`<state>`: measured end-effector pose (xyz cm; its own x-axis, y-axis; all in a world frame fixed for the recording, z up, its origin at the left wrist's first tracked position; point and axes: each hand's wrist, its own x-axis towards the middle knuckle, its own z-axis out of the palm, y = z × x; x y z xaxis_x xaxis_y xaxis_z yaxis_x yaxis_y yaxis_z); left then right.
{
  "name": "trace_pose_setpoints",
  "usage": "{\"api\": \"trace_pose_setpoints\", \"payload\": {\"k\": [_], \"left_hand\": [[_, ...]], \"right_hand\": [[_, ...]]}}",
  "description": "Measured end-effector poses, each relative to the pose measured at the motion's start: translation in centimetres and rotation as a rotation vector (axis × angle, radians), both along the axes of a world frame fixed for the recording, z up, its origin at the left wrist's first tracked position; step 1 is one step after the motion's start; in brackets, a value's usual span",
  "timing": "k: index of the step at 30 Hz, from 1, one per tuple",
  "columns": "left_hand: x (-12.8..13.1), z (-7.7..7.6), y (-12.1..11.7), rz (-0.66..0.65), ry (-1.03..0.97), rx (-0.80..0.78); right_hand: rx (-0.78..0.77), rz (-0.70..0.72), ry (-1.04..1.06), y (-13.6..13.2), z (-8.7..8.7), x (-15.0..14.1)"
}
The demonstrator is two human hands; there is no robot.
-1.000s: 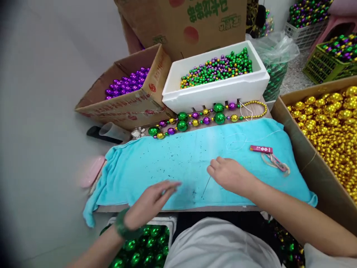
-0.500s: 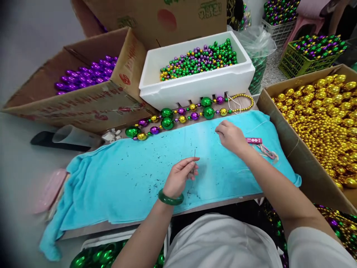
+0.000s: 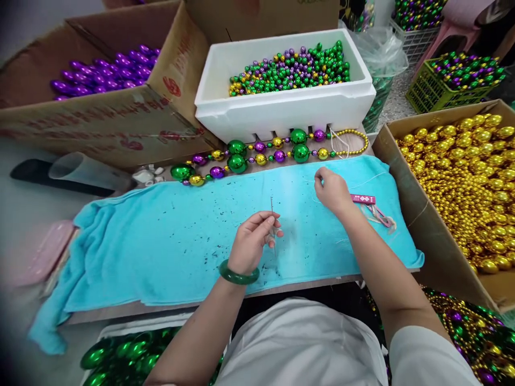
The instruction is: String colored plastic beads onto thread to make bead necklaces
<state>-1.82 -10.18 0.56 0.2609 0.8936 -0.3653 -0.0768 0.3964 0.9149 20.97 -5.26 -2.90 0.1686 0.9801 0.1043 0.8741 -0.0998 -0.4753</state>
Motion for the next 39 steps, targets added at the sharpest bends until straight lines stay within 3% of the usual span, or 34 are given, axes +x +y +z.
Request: {"api": "trace_pose_setpoints", "payload": {"k": [6, 11, 14, 19, 22, 28, 39], "left_hand": [[0.5, 0.4, -0.5, -0.038, -0.006, 0.009], [0.4, 0.2, -0.7, -0.027, 0.003, -0.004], [0.5, 0.2, -0.7, -0.019, 0.008, -0.014], [1.0, 0.3, -0.6, -0.02, 0.013, 0.001], [1.4, 0.3, -0.7, -0.023, 0.021, 0.021], [1.6, 0.1, -1.3, -0.018, 0.028, 0.04], [1.4, -0.2, -2.3, 0.051, 0.066, 0.129]], "right_hand": [[-0.098, 0.106, -0.171, 0.8, -0.9, 0.2], [-0.171, 0.074, -0.122, 2.1, -1.6, 0.9], [-0.081, 0.004, 0.062, 1.9, -0.7, 0.9], [-0.028, -0.051, 0.862, -1.9, 3.6, -2.0], [-0.011, -0.093, 1.098, -4.7, 5.5, -4.7], [0.062, -0.22, 1.164, -6.9, 5.2, -7.6], [0.154, -0.208, 1.243, -8.1, 5.7, -10.4]]}}
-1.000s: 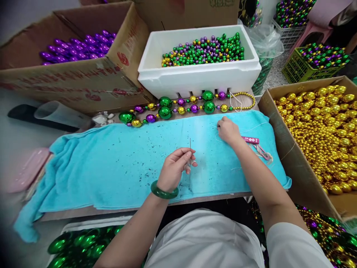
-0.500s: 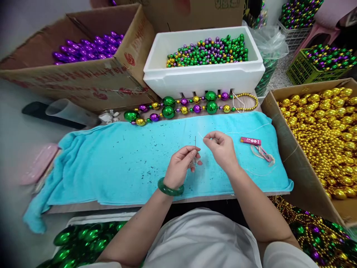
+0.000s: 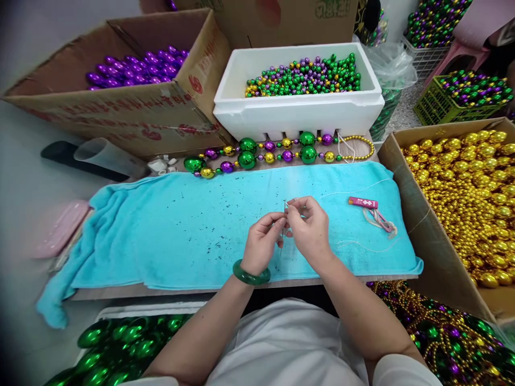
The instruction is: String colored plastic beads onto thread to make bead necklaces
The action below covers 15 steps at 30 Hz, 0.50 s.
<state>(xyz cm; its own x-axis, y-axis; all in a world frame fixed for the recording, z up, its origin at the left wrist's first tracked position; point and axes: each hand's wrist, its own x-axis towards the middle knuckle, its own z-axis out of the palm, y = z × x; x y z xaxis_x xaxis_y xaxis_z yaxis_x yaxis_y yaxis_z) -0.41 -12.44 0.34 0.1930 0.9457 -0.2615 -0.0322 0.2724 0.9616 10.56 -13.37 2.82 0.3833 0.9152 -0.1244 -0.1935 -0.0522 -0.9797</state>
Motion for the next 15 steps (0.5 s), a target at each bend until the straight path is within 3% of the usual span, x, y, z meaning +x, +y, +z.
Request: {"api": "trace_pose_setpoints", "payload": {"k": [15], "left_hand": [[-0.31, -0.57, -0.57, 0.021, 0.106, 0.118]], "right_hand": [[0.014, -0.011, -0.017, -0.36, -0.29, -0.3]]}}
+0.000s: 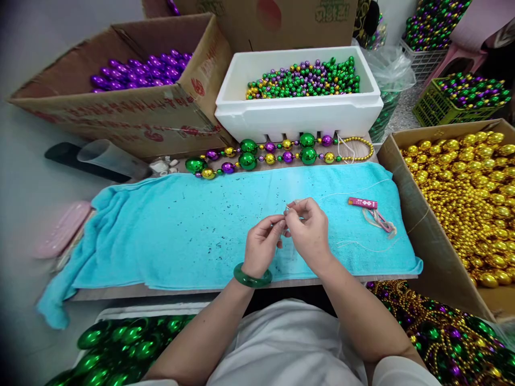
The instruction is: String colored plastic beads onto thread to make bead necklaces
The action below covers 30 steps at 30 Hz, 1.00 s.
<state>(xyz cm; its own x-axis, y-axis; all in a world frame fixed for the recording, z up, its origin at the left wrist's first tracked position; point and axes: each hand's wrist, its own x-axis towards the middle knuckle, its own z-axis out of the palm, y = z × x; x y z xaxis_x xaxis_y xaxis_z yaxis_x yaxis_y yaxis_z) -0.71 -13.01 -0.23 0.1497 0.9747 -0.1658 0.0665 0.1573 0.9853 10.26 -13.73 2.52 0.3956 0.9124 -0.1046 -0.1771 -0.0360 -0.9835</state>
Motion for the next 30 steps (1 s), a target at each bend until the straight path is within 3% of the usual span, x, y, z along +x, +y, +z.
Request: {"api": "trace_pose_setpoints", "payload": {"k": [12, 21, 26, 30], "left_hand": [[0.3, -0.2, -0.1, -0.01, 0.031, 0.033], [0.2, -0.7, -0.2, -0.031, 0.142, 0.187], [-0.2, -0.8, 0.1, -0.09, 0.343, 0.431], [-0.3, -0.2, 0.1, -0.213, 0.626, 0.591]], "right_hand": [[0.026, -0.045, -0.042, -0.1, -0.5, 0.1], [0.038, -0.037, -0.02, 0.0, -0.9, 0.3], [0.0, 0.002, -0.011, 0.4, -1.5, 0.7], [-0.024, -0.009, -0.16, 1.2, -1.8, 1.2]]}}
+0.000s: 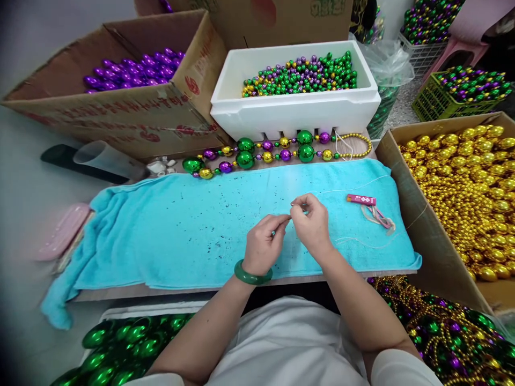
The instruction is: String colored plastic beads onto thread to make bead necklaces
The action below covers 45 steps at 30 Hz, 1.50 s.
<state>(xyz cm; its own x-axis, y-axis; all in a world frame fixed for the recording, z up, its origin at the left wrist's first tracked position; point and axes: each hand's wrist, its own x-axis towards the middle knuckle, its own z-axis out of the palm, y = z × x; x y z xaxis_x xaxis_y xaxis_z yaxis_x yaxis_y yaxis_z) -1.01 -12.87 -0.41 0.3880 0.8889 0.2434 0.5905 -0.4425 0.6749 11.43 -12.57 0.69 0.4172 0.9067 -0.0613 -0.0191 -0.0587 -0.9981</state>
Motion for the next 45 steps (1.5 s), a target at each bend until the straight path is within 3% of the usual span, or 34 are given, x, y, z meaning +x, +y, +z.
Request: {"api": "trace_pose_setpoints", "payload": {"k": [4, 7, 15, 19, 25, 30, 35, 39, 42, 45], "left_hand": [[-0.1, 0.3, 0.4, -0.034, 0.246, 0.029], [-0.5, 0.4, 1.4, -0.003, 0.304, 0.066], [-0.1, 1.8, 4.6, -0.06, 0.471, 0.093], [1.4, 2.4, 5.9, -0.095, 0.605, 0.118], [4.2, 2.7, 7.1, -0.13, 0.759, 0.106], [5.7, 2.6, 7.7, -0.157, 0.837, 0.114], [6.5, 1.7, 8.7, -0.193, 0.908, 0.11], [6.9, 0.9, 9.5, -0.19, 0.917, 0.098], [6.9, 0.3, 10.0, -0.197, 0.905, 0.103], [6.6, -0.4, 10.4, -0.215, 0.904, 0.134]], "right_hand": [[0.051, -0.088, -0.204, 0.8, 0.9, 2.2], [0.084, -0.183, -0.233, 1.0, 2.1, 5.9], [0.033, -0.348, 0.105, 0.0, 3.5, 17.9], [0.146, -0.476, 0.241, -0.3, 3.7, 21.5], [0.234, -0.52, 0.361, -0.2, 2.8, 23.6], [0.251, -0.525, 0.313, 0.6, 1.6, 23.9], [0.212, -0.477, 0.257, 2.5, 1.6, 23.6], [0.043, -0.376, 0.056, 4.5, 1.4, 23.3], [-0.182, -0.258, -0.367, 5.1, 0.9, 23.3], [-0.285, -0.269, -0.778, 4.5, 0.9, 23.0]]}}
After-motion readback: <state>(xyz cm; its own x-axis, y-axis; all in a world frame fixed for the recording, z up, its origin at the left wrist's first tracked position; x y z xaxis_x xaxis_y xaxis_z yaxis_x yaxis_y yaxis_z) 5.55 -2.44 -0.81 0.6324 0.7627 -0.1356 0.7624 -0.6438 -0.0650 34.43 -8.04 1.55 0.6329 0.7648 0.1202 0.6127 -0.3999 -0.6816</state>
